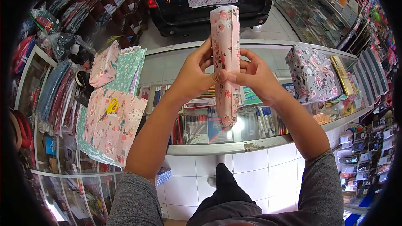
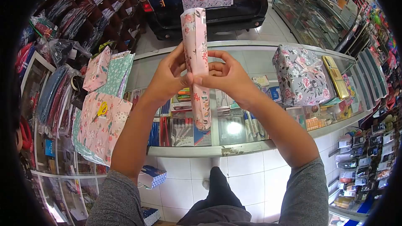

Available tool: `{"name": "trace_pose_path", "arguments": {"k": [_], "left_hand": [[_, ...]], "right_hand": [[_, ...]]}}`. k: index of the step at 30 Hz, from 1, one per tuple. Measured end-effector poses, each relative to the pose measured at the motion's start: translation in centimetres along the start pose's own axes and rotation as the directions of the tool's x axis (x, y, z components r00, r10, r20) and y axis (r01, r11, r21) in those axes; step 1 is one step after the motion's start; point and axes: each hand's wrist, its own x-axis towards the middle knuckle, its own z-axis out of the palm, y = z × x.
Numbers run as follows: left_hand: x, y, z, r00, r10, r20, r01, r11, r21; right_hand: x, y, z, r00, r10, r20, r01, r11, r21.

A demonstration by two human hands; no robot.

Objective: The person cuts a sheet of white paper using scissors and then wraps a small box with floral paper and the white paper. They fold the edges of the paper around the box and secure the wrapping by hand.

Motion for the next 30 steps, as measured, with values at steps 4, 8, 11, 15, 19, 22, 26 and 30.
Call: {"name": "trace_pose_path", "arguments": {"k": [4, 8, 11, 15, 19, 22, 26, 30], "left_hand": [[-0.1, 0.2, -0.1, 0.998, -0.063, -0.012, 0.063, 0.996, -0.06], [-0.3, 0.7, 0.1, 0.995, -0.1, -0.017, 0.095, 0.981, -0.171], [-0.1, 0.5, 0.0, 0.997, -0.077, -0.029, 0.067, 0.962, -0.263], [0.3, -0.1, -0.4, 0.979, 0.113, -0.169, -0.111, 0.994, 0.02], [-0.1, 0.6, -0.4, 0.993, 0.024, -0.118, -0.025, 1.0, -0.007], [-0.1, 1.0, 0.6, 0.993, -0.02, -0.112, 0.007, 0.994, -0.109], [-0.4, 0.3, 0.5, 0.996, -0.043, -0.079, 0.037, 0.996, -0.077], [-0.2, 0.2, 0.6, 0.959, -0.271, -0.09, 0.268, 0.963, -0.036]], "right_hand": [[0.1, -0.4, 0.0, 0.999, 0.046, -0.027, -0.045, 0.999, 0.016], [0.0, -0.7, 0.1, 0.999, 0.001, -0.034, 0.0, 0.999, 0.039], [0.0, -0.6, 0.1, 0.997, -0.026, -0.074, 0.031, 0.997, 0.071], [0.1, 0.2, 0.2, 0.978, -0.15, -0.145, 0.153, 0.988, 0.01], [0.4, 0.6, -0.1, 0.836, -0.486, -0.255, 0.371, 0.843, -0.389], [0.2, 0.6, -0.3, 0.744, -0.642, -0.186, 0.449, 0.686, -0.572], [0.0, 0.9, 0.1, 0.771, -0.628, -0.109, 0.431, 0.639, -0.638], [0.1, 1.1, 0.1, 0.68, -0.73, -0.072, 0.354, 0.413, -0.839]]}}
